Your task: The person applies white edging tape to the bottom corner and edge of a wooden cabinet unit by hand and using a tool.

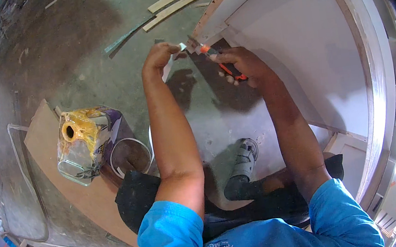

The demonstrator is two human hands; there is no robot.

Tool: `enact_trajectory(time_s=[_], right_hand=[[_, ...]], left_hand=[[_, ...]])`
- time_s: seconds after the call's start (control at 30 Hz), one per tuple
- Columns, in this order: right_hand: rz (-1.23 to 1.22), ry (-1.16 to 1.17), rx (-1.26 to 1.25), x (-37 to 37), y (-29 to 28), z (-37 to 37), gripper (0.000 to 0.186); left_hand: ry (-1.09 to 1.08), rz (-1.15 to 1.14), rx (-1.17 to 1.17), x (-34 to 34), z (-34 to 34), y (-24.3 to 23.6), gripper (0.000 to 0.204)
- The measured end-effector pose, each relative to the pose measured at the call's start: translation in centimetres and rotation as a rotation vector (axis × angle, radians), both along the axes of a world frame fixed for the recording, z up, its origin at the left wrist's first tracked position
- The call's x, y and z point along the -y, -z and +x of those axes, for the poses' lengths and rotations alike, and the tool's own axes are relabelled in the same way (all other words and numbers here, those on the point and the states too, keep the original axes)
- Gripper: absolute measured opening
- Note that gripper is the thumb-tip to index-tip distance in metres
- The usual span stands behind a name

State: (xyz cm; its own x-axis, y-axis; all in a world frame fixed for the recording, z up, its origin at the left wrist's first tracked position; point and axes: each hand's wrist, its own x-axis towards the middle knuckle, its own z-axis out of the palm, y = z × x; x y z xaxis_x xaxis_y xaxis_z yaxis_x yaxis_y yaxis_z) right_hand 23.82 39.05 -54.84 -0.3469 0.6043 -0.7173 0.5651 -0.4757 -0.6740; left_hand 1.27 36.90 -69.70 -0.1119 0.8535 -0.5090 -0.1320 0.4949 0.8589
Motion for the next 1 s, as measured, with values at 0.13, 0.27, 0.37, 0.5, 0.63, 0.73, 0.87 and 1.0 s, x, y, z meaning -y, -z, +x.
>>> enact_trajectory(time_s=[0.13, 0.27, 0.37, 0.5, 0.63, 0.73, 0.87, 1.0], right_hand=[[0.050, -0.188, 0.094, -1.9, 2.0, 4.6, 0.029], [0.149, -0.043, 0.067, -0.7, 4.5, 5.9, 0.032], [0.225, 0.128, 0.090, 0.7, 7.0, 5.8, 0.036], [0.059, 0.509, -0.192, 2.8, 9.0, 5.6, 0.036], [-0.169, 0.677, -0.384, 4.3, 9.2, 4.4, 0.029], [-0.174, 0.632, -0.477, 4.5, 8.9, 4.1, 0.024], [-0.199, 0.542, -0.458, 3.5, 9.4, 4.4, 0.026], [-0.200, 0.508, -0.546, 2.5, 9.2, 2.8, 0.029]], left_hand=[[-0.107, -0.080, 0.022, -0.6, 0.5, -2.6, 0.023], [-0.127, -0.054, -0.055, 0.3, -0.6, -2.8, 0.027], [-0.085, -0.100, -0.142, 0.4, -0.8, -3.1, 0.030], [-0.054, -0.104, -0.159, 0.3, -0.6, -5.5, 0.028], [0.057, -0.022, -0.150, 0.3, -2.0, -8.9, 0.032], [0.060, 0.051, -0.198, 0.0, -2.9, -13.3, 0.041], [-0.006, 0.194, -0.386, 0.6, -2.3, -22.0, 0.050], [-0.068, 0.381, -0.336, 1.9, -2.8, -30.8, 0.062]])
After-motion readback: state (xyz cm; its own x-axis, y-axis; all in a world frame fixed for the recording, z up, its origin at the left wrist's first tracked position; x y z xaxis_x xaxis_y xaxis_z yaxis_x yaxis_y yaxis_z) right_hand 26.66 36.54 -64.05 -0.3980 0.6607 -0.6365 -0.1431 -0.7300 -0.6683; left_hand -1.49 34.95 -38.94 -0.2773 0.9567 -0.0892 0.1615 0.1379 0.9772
